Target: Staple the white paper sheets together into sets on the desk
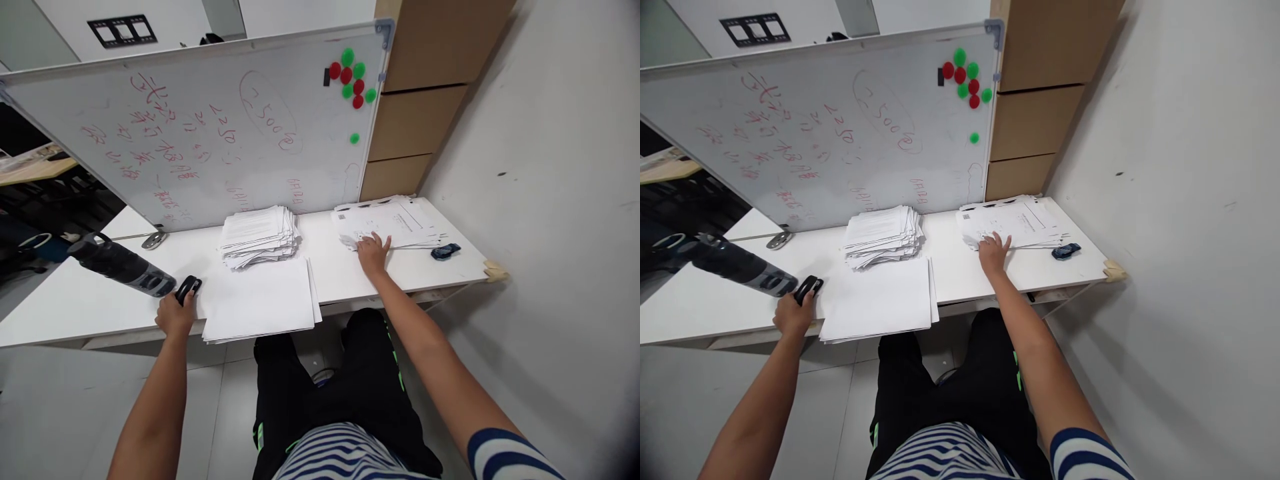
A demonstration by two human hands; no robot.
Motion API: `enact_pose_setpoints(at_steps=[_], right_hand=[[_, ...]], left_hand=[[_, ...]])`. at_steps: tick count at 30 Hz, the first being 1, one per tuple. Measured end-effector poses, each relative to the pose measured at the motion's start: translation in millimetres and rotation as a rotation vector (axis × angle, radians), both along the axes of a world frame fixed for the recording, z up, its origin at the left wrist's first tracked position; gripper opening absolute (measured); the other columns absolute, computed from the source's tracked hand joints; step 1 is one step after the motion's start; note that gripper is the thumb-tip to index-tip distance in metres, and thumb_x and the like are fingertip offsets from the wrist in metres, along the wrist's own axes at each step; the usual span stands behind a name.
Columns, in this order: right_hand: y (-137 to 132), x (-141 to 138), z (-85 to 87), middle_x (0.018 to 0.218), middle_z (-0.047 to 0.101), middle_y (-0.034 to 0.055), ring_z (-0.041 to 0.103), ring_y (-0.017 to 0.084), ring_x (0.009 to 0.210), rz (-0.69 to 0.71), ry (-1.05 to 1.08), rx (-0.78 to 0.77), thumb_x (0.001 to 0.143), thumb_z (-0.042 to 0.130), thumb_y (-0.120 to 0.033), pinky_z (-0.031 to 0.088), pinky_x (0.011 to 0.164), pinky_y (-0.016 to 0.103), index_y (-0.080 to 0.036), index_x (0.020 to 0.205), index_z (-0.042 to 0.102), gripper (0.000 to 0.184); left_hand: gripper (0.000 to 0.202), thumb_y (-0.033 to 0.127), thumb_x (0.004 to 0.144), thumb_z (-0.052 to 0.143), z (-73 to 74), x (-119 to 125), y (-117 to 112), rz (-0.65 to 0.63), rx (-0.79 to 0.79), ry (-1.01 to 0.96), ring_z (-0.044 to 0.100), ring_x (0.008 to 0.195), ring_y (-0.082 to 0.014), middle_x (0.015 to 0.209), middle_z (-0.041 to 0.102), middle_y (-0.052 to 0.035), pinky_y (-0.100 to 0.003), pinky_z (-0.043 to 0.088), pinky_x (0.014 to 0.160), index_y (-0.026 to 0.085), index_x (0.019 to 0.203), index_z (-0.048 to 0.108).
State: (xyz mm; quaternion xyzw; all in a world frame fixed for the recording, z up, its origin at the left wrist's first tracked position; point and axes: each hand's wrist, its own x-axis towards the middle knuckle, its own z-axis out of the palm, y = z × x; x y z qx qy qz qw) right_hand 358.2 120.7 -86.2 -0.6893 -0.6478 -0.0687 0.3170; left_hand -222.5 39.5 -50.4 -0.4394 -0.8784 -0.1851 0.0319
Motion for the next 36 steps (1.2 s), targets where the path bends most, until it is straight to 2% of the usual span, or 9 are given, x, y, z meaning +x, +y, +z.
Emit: enact_pose_setpoints(at_steps=[3,6,8,12,16,23,30,33,36], right_hand=[[12.4,16.3,2.0,0.124,0.067,0.0161,0.040,0.031,0.137,0.008,0.031,0.047,0.094,0.048,-0.020,0.015,0.116,0.059,-0.015,0.090,0.070,0.022],[19.8,27.6,-0.9,0.115,0.069,0.0203,0.050,0.032,0.128,0.011,0.149,-0.008,0.092,0.052,-0.026,0.037,0.108,0.050,-0.011,0.101,0.069,0.024],[20.8,31.0,-3.8,0.113,0.070,0.0204,0.058,0.031,0.117,0.031,0.229,-0.053,0.095,0.049,-0.034,0.044,0.100,0.044,-0.010,0.109,0.067,0.033],[20.1,31.8,-6.5,0.122,0.068,0.0192,0.058,0.029,0.119,0.105,0.274,-0.051,0.100,0.036,-0.040,0.043,0.103,0.042,-0.011,0.117,0.067,0.046],[22.0,31.9,-7.3,0.127,0.067,0.0178,0.055,0.028,0.125,0.125,0.270,-0.044,0.101,0.034,-0.037,0.040,0.107,0.043,-0.013,0.120,0.067,0.046],[20.6,33.5,-8.2,0.099,0.073,0.0166,0.064,0.028,0.095,0.078,0.217,0.009,0.101,0.033,-0.037,0.048,0.088,0.039,-0.014,0.098,0.069,0.043],[18.5,30.0,-8.0,0.098,0.073,0.0178,0.063,0.029,0.096,0.025,0.119,0.054,0.096,0.038,-0.025,0.049,0.088,0.042,-0.013,0.101,0.070,0.035],[14.3,33.1,2.6,0.098,0.074,0.0184,0.064,0.029,0.094,-0.001,0.127,0.098,0.096,0.038,-0.026,0.051,0.086,0.043,-0.012,0.100,0.071,0.036],[7.0,37.6,30.8,0.102,0.074,0.0180,0.065,0.029,0.100,0.066,0.099,0.198,0.097,0.039,-0.029,0.051,0.090,0.043,-0.012,0.103,0.071,0.037]], left_hand=[[0.057,0.063,0.088,0.048,1.3,1.3,-1.0,0.004,-0.013,0.003,0.058,0.115,-0.0390,0.122,0.061,-0.0222,-0.055,0.047,0.093,0.017,0.120,0.058],[0.060,0.063,0.090,0.045,1.8,1.9,-2.0,-0.006,-0.010,0.003,0.058,0.115,-0.0393,0.123,0.061,-0.0231,-0.055,0.046,0.094,0.015,0.122,0.058],[0.061,0.063,0.090,0.045,1.3,1.8,-2.3,-0.009,0.001,0.016,0.058,0.114,-0.0390,0.123,0.061,-0.0232,-0.054,0.046,0.094,0.014,0.123,0.058],[0.057,0.061,0.089,0.049,0.4,2.1,-1.7,0.004,0.014,0.024,0.059,0.113,-0.0376,0.122,0.062,-0.0221,-0.052,0.047,0.092,0.015,0.121,0.059],[0.057,0.061,0.089,0.050,1.1,3.6,-1.2,-0.002,0.019,0.010,0.058,0.113,-0.0366,0.122,0.061,-0.0216,-0.052,0.047,0.094,0.015,0.121,0.059],[0.057,0.059,0.089,0.051,1.4,4.2,-0.3,0.015,-0.005,0.031,0.059,0.112,-0.0351,0.122,0.062,-0.0207,-0.049,0.047,0.093,0.014,0.122,0.059],[0.053,0.055,0.090,0.054,-0.3,3.1,0.5,0.020,-0.001,0.039,0.059,0.114,-0.0362,0.123,0.062,-0.0216,-0.049,0.047,0.092,0.014,0.123,0.059],[0.055,0.056,0.091,0.052,3.9,4.8,-0.9,-0.002,-0.023,0.024,0.058,0.114,-0.0373,0.123,0.061,-0.0231,-0.050,0.047,0.092,0.012,0.124,0.058],[0.055,0.054,0.092,0.048,10.5,6.6,-2.5,-0.024,-0.047,0.010,0.057,0.115,-0.0395,0.123,0.061,-0.0247,-0.053,0.046,0.092,0.011,0.125,0.058]])
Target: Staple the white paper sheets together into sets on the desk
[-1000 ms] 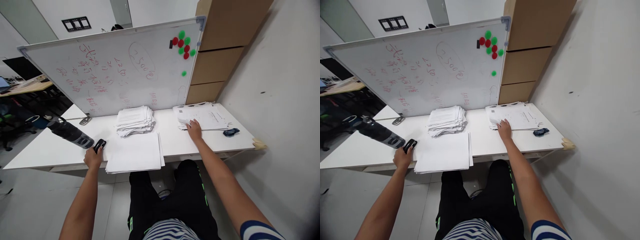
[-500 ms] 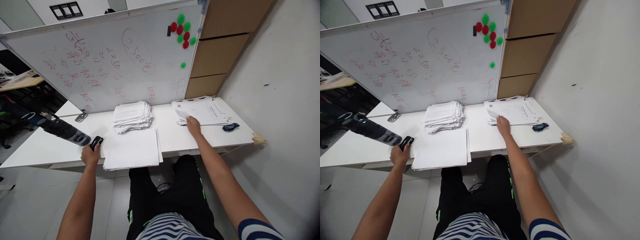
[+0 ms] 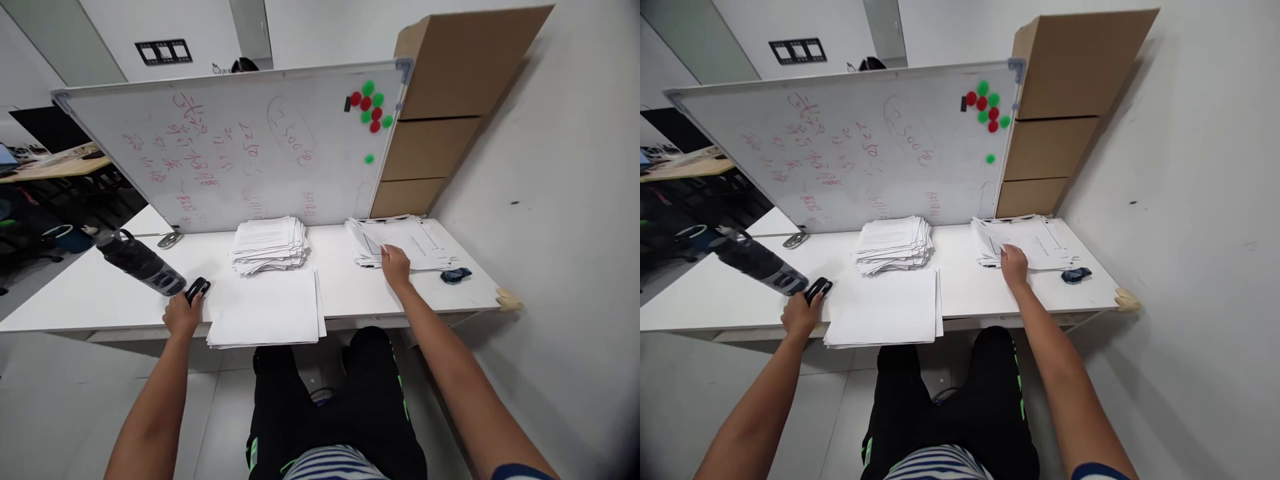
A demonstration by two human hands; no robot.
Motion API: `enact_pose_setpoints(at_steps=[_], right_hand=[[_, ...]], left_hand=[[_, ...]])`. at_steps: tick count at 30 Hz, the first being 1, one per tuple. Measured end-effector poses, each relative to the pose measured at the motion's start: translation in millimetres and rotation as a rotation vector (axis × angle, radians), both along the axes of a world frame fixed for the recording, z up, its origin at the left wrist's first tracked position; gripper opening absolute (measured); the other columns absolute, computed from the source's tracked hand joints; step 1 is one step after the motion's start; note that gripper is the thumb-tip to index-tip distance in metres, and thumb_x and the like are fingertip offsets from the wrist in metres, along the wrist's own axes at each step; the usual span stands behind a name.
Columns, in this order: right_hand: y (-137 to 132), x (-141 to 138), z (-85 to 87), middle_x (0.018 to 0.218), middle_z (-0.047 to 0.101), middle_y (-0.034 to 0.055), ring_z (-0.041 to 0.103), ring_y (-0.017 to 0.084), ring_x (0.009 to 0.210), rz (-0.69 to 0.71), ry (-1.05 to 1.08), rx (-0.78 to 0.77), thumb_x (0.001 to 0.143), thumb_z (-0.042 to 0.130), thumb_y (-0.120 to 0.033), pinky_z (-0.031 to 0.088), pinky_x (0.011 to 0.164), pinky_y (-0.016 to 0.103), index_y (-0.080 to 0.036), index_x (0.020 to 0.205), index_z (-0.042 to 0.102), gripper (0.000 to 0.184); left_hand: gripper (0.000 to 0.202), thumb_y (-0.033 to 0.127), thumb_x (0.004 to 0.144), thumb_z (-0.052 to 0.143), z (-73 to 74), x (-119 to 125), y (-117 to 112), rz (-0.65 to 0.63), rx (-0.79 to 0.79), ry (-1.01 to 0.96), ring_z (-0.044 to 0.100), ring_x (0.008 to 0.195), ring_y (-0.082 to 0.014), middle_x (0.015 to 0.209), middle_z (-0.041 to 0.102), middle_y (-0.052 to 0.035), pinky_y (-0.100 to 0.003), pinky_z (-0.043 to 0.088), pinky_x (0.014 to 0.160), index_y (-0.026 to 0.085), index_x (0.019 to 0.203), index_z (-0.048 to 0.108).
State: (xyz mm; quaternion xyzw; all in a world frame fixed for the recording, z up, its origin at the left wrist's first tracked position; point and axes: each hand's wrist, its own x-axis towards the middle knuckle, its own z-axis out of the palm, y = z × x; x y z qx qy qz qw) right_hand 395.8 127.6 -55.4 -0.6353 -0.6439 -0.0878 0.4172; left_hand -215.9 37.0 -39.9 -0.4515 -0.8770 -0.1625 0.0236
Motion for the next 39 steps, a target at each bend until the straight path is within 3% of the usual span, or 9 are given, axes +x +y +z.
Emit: enact_pose_setpoints(at_steps=[7,11,16,18,21,26,30,34,39], right_hand=[[-44.9,7.3,120.3,0.106,0.075,0.0141,0.067,0.028,0.103,0.301,-0.308,0.050,0.097,0.045,-0.028,0.050,0.089,0.041,-0.017,0.105,0.070,0.030],[-89.2,-9.5,179.0,0.103,0.075,0.0127,0.067,0.027,0.096,0.393,-0.447,0.045,0.093,0.047,-0.018,0.048,0.083,0.038,-0.016,0.102,0.070,0.025],[-135.7,-69.8,214.1,0.082,0.072,0.0093,0.065,0.022,0.083,0.573,-0.611,-0.044,0.088,0.050,-0.007,0.044,0.078,0.034,-0.016,0.084,0.070,0.022],[-147.3,-97.3,220.2,0.078,0.071,0.0087,0.064,0.021,0.080,0.646,-0.655,-0.069,0.088,0.049,-0.004,0.043,0.077,0.034,-0.016,0.081,0.069,0.023],[-157.9,-121.9,226.4,0.088,0.073,0.0105,0.065,0.022,0.087,0.783,-0.620,-0.094,0.092,0.050,-0.011,0.045,0.081,0.035,-0.015,0.090,0.070,0.021],[-167.6,-87.2,201.5,0.131,0.065,0.0119,0.056,0.029,0.124,0.611,-0.245,-0.013,0.096,0.054,-0.048,0.032,0.113,0.052,-0.022,0.133,0.056,0.046],[-174.8,-46.3,116.9,0.148,0.049,0.0152,0.041,0.030,0.141,0.248,0.335,0.100,0.095,0.038,-0.067,0.031,0.115,0.054,-0.024,0.147,0.040,0.068],[-176.6,-61.1,39.5,0.154,0.042,0.0169,0.039,0.028,0.144,0.413,0.720,-0.157,0.089,0.028,-0.078,0.040,0.111,0.047,-0.024,0.156,0.022,0.086],[-161.6,-95.5,43.0,0.148,0.050,0.0122,0.048,0.027,0.135,0.430,0.870,-0.267,0.080,0.069,-0.057,0.040,0.111,0.043,-0.026,0.147,0.038,0.081]], left_hand=[[0.063,0.054,0.093,0.047,15.4,9.7,-8.9,-0.060,0.081,0.079,0.035,0.138,-0.0436,0.146,0.045,-0.0266,-0.069,0.027,0.105,0.011,0.138,0.048],[0.062,0.047,0.094,0.047,36.8,59.1,-19.5,-0.356,0.411,0.157,0.019,0.147,-0.0393,0.153,0.037,-0.0258,-0.064,0.009,0.116,0.007,0.142,0.044],[0.081,0.054,0.083,0.066,87.6,178.7,-53.5,-0.901,0.608,-0.157,0.039,0.139,-0.0321,0.146,0.046,-0.0207,-0.050,0.029,0.115,0.016,0.148,0.039],[0.086,0.053,0.078,0.072,104.8,221.0,-66.2,-1.031,0.504,-0.330,0.041,0.138,-0.0311,0.148,0.046,-0.0174,-0.047,0.035,0.112,0.020,0.150,0.039],[0.051,0.055,0.086,0.061,113.7,255.3,-73.3,-1.084,0.210,-0.698,0.063,0.108,-0.0266,0.116,0.070,-0.0099,-0.036,0.051,0.090,0.020,0.123,0.066],[0.046,0.059,0.078,0.067,89.7,241.0,-67.6,-0.789,0.229,-1.049,0.067,0.084,-0.0246,0.086,0.075,-0.0067,-0.032,0.052,0.073,0.014,0.085,0.076],[0.051,0.059,0.066,0.078,65.0,209.4,-66.2,-0.566,0.361,-1.188,0.068,0.095,-0.0277,0.093,0.076,-0.0094,-0.036,0.053,0.082,0.014,0.090,0.077],[0.059,0.058,0.063,0.081,51.8,196.5,-63.7,-0.469,0.431,-1.365,0.067,0.104,-0.0285,0.100,0.076,-0.0104,-0.039,0.053,0.092,0.013,0.102,0.075],[0.059,0.054,0.062,0.083,52.3,196.1,-56.6,-0.451,0.461,-1.441,0.067,0.107,-0.0281,0.108,0.075,-0.0112,-0.041,0.051,0.096,0.013,0.103,0.074]])
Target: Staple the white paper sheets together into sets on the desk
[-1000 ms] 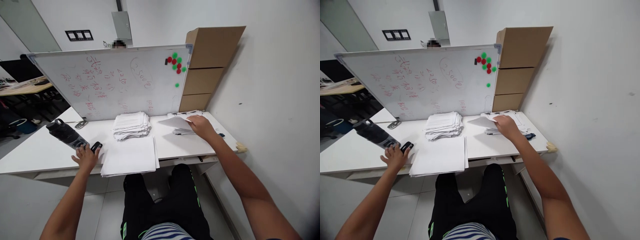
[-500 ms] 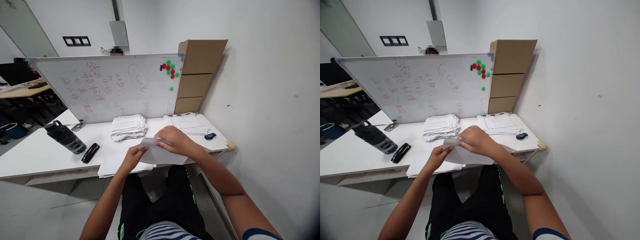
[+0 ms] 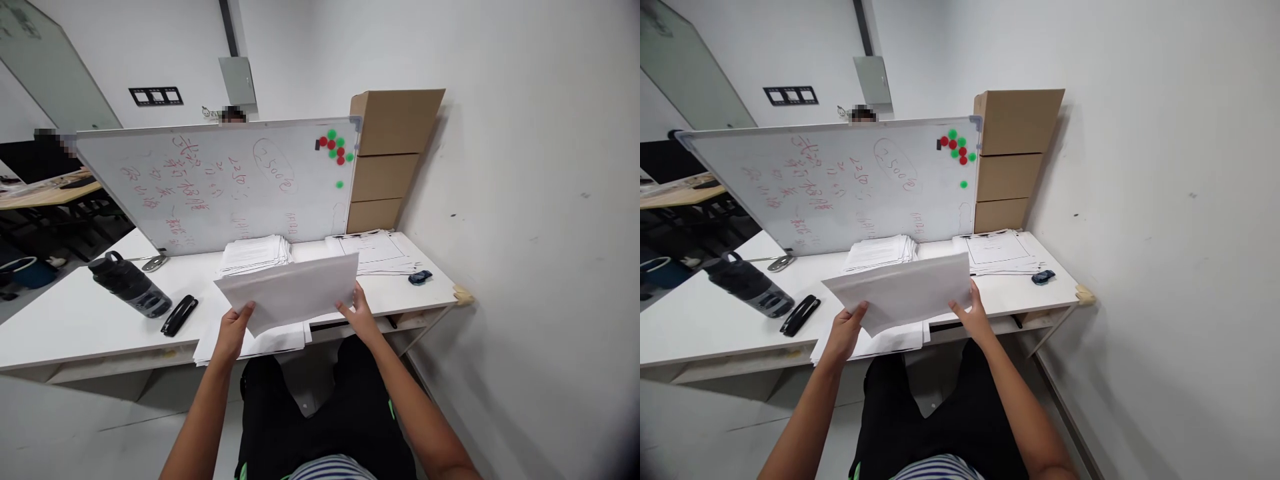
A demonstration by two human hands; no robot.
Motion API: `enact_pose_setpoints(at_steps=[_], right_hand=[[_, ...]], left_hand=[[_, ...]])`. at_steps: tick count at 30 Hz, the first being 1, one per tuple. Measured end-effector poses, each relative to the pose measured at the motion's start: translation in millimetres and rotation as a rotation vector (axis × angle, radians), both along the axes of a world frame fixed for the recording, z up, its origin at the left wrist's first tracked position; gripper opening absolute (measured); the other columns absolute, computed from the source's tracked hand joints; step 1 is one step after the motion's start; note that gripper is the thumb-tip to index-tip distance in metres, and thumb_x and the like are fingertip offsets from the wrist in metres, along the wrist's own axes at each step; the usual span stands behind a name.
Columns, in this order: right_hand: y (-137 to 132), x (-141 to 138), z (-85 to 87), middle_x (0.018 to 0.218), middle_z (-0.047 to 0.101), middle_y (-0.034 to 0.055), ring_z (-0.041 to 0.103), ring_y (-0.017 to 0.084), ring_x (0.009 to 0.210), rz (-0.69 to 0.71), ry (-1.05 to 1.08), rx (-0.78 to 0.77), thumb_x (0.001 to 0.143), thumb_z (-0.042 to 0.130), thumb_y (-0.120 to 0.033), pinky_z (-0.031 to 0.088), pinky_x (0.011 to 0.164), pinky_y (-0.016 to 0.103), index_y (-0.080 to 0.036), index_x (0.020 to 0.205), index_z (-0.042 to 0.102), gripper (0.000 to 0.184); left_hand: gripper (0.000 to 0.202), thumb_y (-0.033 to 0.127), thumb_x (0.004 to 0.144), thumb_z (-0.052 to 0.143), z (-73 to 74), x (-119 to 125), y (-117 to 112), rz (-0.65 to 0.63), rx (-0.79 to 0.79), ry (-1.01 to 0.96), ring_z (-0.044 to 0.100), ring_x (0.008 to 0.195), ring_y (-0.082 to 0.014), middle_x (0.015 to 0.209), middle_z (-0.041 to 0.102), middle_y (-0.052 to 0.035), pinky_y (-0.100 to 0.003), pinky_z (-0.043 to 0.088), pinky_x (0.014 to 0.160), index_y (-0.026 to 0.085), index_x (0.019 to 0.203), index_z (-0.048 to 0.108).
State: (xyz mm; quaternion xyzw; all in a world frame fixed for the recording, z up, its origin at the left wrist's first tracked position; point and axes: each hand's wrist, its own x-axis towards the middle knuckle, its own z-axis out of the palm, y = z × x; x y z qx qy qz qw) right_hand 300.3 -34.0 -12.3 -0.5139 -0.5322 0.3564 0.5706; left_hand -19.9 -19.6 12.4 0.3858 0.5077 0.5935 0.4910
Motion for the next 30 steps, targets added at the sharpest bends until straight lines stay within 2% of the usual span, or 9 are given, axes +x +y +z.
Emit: enact_pose_setpoints(at_steps=[3,6,9,12,14,17,25,30], right_hand=[[14.2,3.2,21.3,0.122,0.068,0.0115,0.062,0.027,0.114,0.001,0.072,-0.008,0.082,0.068,-0.053,0.047,0.101,0.042,-0.021,0.120,0.062,0.051],[24.5,9.6,22.9,0.108,0.073,0.0099,0.065,0.026,0.103,0.032,0.101,0.010,0.081,0.069,-0.052,0.049,0.095,0.041,-0.020,0.105,0.068,0.040],[27.4,5.7,2.8,0.102,0.075,0.0096,0.067,0.026,0.098,0.043,0.155,-0.020,0.078,0.071,-0.053,0.051,0.092,0.041,-0.018,0.101,0.069,0.042],[23.7,-6.0,-20.6,0.102,0.076,0.0096,0.068,0.028,0.099,0.009,0.196,-0.093,0.073,0.073,-0.056,0.052,0.091,0.042,-0.019,0.101,0.070,0.047],[20.2,-13.4,-29.1,0.104,0.077,0.0092,0.068,0.029,0.101,-0.015,0.194,-0.114,0.072,0.072,-0.057,0.051,0.093,0.043,-0.020,0.101,0.071,0.047],[17.1,-20.1,-29.6,0.106,0.077,0.0092,0.068,0.030,0.105,-0.023,0.185,-0.113,0.074,0.070,-0.057,0.050,0.096,0.044,-0.020,0.101,0.072,0.046],[15.7,-21.5,-20.7,0.103,0.077,0.0104,0.069,0.033,0.104,-0.087,0.129,-0.137,0.074,0.070,-0.057,0.053,0.091,0.045,-0.020,0.097,0.075,0.044],[14.5,-20.6,-25.1,0.102,0.077,0.0104,0.070,0.032,0.101,-0.095,0.106,-0.143,0.073,0.071,-0.057,0.054,0.090,0.045,-0.019,0.097,0.075,0.045]], left_hand=[[0.056,0.051,0.065,0.083,4.6,-2.5,3.6,0.019,0.036,-0.011,0.066,0.110,-0.0276,0.110,0.075,-0.0111,-0.041,0.049,0.099,0.013,0.105,0.074],[0.054,0.050,0.068,0.081,6.4,-2.2,7.2,0.065,0.065,0.012,0.064,0.114,-0.0276,0.115,0.073,-0.0114,-0.041,0.048,0.101,0.013,0.108,0.073],[0.056,0.052,0.069,0.080,-1.0,5.8,8.7,0.101,0.067,0.055,0.064,0.113,-0.0286,0.113,0.073,-0.0125,-0.041,0.048,0.099,0.012,0.108,0.072],[0.057,0.056,0.070,0.077,-16.4,18.5,5.0,0.119,0.040,0.122,0.065,0.109,-0.0297,0.110,0.074,-0.0133,-0.041,0.049,0.096,0.012,0.105,0.072],[0.057,0.057,0.072,0.075,-25.9,26.2,1.4,0.139,0.036,0.163,0.065,0.109,-0.0296,0.110,0.074,-0.0129,-0.040,0.048,0.096,0.013,0.106,0.071],[0.058,0.058,0.073,0.074,-32.1,32.3,-0.3,0.146,0.041,0.179,0.066,0.109,-0.0287,0.112,0.074,-0.0123,-0.039,0.048,0.097,0.014,0.110,0.070],[0.057,0.054,0.067,0.081,-27.9,23.8,8.1,0.068,-0.042,0.116,0.068,0.106,-0.0283,0.109,0.074,-0.0134,-0.040,0.050,0.095,0.014,0.105,0.072],[0.053,0.051,0.065,0.082,-36.9,17.9,7.3,0.068,-0.084,0.118,0.068,0.105,-0.0286,0.107,0.075,-0.0132,-0.041,0.051,0.095,0.014,0.102,0.073]])
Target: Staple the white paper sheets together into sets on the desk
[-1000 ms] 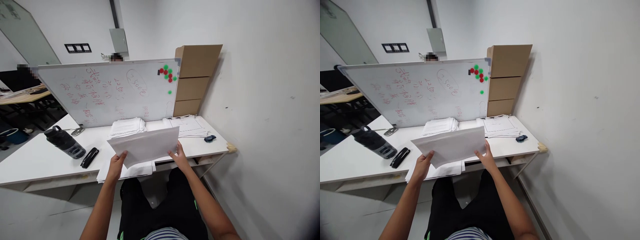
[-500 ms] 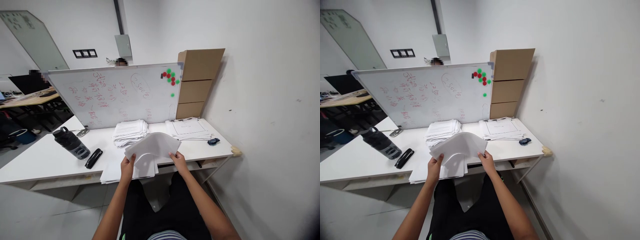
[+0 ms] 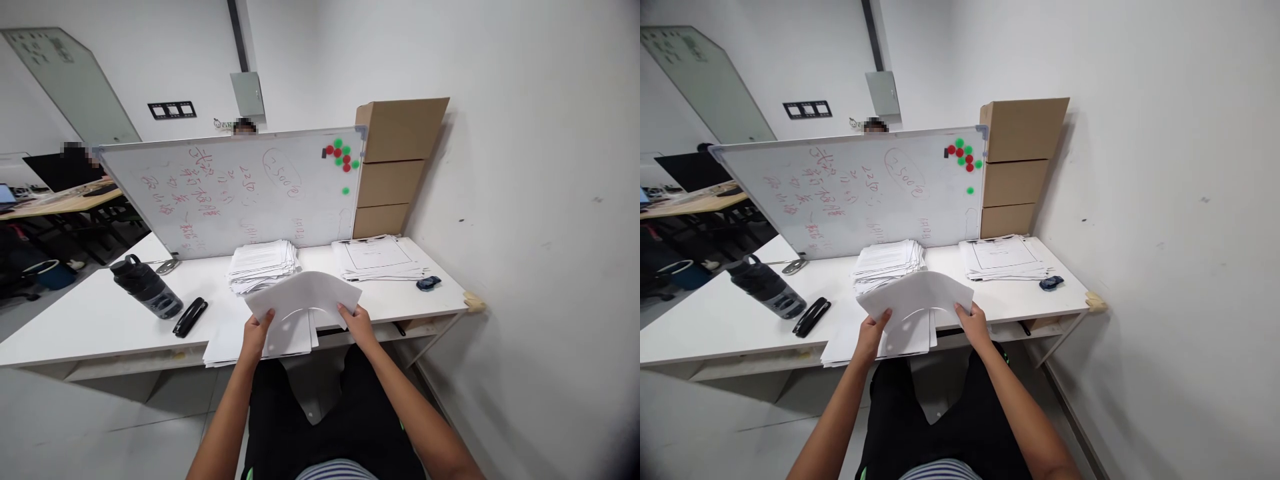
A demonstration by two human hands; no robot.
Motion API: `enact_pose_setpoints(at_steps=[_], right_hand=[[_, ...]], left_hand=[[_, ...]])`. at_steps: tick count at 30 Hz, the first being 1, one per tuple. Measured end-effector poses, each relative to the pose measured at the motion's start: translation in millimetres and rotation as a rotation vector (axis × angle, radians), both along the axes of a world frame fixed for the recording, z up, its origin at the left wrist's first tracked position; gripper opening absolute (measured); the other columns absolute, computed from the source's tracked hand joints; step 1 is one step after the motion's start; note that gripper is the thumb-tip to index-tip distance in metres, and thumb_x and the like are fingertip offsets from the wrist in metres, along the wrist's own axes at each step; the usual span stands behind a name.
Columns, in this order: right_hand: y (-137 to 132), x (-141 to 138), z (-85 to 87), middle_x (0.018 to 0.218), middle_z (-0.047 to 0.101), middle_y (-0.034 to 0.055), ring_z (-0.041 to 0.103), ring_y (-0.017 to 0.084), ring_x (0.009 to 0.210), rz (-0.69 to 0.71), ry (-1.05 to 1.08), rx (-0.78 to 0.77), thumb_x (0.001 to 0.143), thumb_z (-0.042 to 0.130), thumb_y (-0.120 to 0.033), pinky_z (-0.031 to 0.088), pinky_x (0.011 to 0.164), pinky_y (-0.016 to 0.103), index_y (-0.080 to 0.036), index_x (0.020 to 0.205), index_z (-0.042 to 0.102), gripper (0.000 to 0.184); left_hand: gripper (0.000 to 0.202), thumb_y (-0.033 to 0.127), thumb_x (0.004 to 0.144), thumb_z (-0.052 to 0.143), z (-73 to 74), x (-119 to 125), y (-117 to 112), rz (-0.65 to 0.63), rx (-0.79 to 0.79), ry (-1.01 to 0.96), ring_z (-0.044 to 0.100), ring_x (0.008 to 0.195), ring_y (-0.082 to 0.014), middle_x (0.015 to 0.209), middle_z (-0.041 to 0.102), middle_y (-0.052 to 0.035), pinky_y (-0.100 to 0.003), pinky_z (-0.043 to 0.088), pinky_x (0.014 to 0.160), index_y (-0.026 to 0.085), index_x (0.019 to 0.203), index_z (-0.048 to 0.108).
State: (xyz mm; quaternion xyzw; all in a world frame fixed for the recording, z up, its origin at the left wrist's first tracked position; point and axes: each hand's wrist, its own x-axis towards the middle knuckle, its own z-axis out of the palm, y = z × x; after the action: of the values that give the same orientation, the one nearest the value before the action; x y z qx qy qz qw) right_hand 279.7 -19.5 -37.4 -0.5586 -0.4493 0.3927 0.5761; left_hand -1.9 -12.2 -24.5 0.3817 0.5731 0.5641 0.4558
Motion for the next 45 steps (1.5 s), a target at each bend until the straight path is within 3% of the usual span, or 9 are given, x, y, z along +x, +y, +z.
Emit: enact_pose_setpoints(at_steps=[5,11,15,19,26,39,45], right_hand=[[-4.6,-2.8,6.6,0.105,0.077,0.0112,0.069,0.034,0.103,-0.006,-0.036,-0.010,0.076,0.068,-0.055,0.053,0.092,0.046,-0.018,0.099,0.075,0.044],[-21.9,17.3,47.5,0.109,0.076,0.0093,0.068,0.033,0.105,0.024,-0.091,0.040,0.078,0.069,-0.051,0.053,0.092,0.044,-0.021,0.104,0.074,0.040],[-32.6,40.1,57.0,0.098,0.078,0.0089,0.072,0.030,0.086,0.173,0.095,-0.110,0.070,0.078,-0.049,0.057,0.074,0.040,-0.018,0.094,0.075,0.039],[-43.1,46.8,44.9,0.088,0.078,0.0077,0.072,0.026,0.073,0.237,0.277,-0.252,0.064,0.085,-0.047,0.056,0.065,0.036,-0.017,0.090,0.075,0.041],[-55.9,45.0,29.4,0.085,0.078,0.0066,0.072,0.024,0.071,0.212,0.348,-0.296,0.062,0.087,-0.046,0.055,0.065,0.034,-0.017,0.091,0.076,0.042],[-64.4,44.4,24.6,0.095,0.079,0.0066,0.073,0.022,0.075,0.200,0.398,-0.347,0.063,0.088,-0.044,0.056,0.066,0.030,-0.018,0.096,0.077,0.043],[-72.5,43.0,21.0,0.091,0.079,0.0058,0.072,0.020,0.070,0.161,0.414,-0.372,0.060,0.090,-0.042,0.055,0.064,0.029,-0.018,0.093,0.076,0.044]], left_hand=[[0.053,0.052,0.067,0.081,2.9,3.4,-4.6,0.024,-0.004,0.025,0.069,0.101,-0.0279,0.106,0.075,-0.0135,-0.041,0.051,0.094,0.012,0.102,0.073],[0.050,0.051,0.066,0.083,44.3,-5.6,-27.2,-0.078,-0.091,0.090,0.072,0.083,-0.0269,0.096,0.077,-0.0121,-0.036,0.057,0.073,0.013,0.097,0.074],[0.046,0.046,0.063,0.086,59.4,-21.3,-42.2,-0.195,-0.266,0.062,0.072,0.073,-0.0268,0.088,0.077,-0.0127,-0.034,0.056,0.062,0.013,0.092,0.074],[0.042,0.042,0.062,0.087,53.0,-23.7,-50.1,-0.205,-0.372,0.003,0.071,0.066,-0.0260,0.082,0.076,-0.0122,-0.033,0.055,0.057,0.013,0.088,0.073],[0.041,0.041,0.063,0.086,44.8,-20.3,-58.1,-0.185,-0.412,0.010,0.071,0.066,-0.0260,0.082,0.076,-0.0123,-0.034,0.055,0.057,0.013,0.089,0.072],[0.046,0.045,0.063,0.087,38.1,-25.9,-62.1,-0.223,-0.433,0.028,0.070,0.070,-0.0226,0.088,0.076,-0.0103,-0.030,0.055,0.059,0.015,0.094,0.070],[0.047,0.052,0.063,0.084,32.4,-32.4,-64.6,-0.254,-0.339,0.061,0.066,0.071,-0.0196,0.086,0.073,-0.0063,-0.029,0.051,0.061,0.016,0.089,0.070]])
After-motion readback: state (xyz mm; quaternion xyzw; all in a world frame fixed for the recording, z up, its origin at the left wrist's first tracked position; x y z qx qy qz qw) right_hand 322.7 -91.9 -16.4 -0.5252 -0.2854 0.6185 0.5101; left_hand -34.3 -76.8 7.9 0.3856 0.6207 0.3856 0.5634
